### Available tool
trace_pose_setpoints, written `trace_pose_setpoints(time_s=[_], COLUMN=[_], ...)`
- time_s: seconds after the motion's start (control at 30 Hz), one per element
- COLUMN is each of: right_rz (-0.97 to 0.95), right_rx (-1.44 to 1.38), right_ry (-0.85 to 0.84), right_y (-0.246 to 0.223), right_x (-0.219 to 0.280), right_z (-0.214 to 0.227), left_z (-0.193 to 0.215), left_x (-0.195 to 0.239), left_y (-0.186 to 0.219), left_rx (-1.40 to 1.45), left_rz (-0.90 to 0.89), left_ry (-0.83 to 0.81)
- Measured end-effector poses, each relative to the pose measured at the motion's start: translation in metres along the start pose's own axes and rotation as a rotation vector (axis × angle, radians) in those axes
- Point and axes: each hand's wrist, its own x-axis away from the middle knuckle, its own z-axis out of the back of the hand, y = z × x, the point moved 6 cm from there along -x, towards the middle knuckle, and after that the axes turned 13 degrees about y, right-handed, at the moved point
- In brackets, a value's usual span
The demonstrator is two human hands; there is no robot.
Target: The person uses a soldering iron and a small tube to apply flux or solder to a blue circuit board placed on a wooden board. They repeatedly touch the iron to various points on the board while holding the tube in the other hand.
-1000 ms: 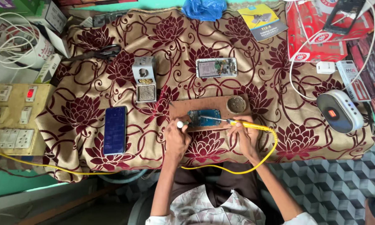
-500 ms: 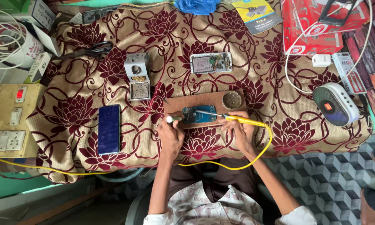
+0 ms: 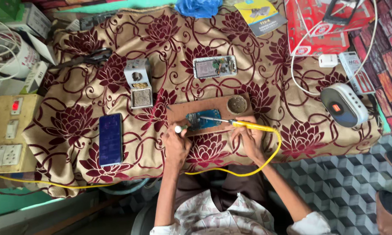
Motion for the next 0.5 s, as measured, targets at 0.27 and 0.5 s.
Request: trace_pose_setpoints(time_s=[0.27, 0.5], right_rz=[0.036, 0.175], right_rx=[0.092, 0.014], right_ry=[-0.062, 0.033], right_y=[0.000, -0.005], right_x=[-0.004, 0.004], right_z=[-0.002, 0.006], left_z=[-0.004, -0.004], left_x=[-0.001, 0.007], left_y=[0.006, -0.011], left_rx=[-0.042, -0.207], left_rz=[-0.083, 0.165], left_ry=[-0.091, -0.067])
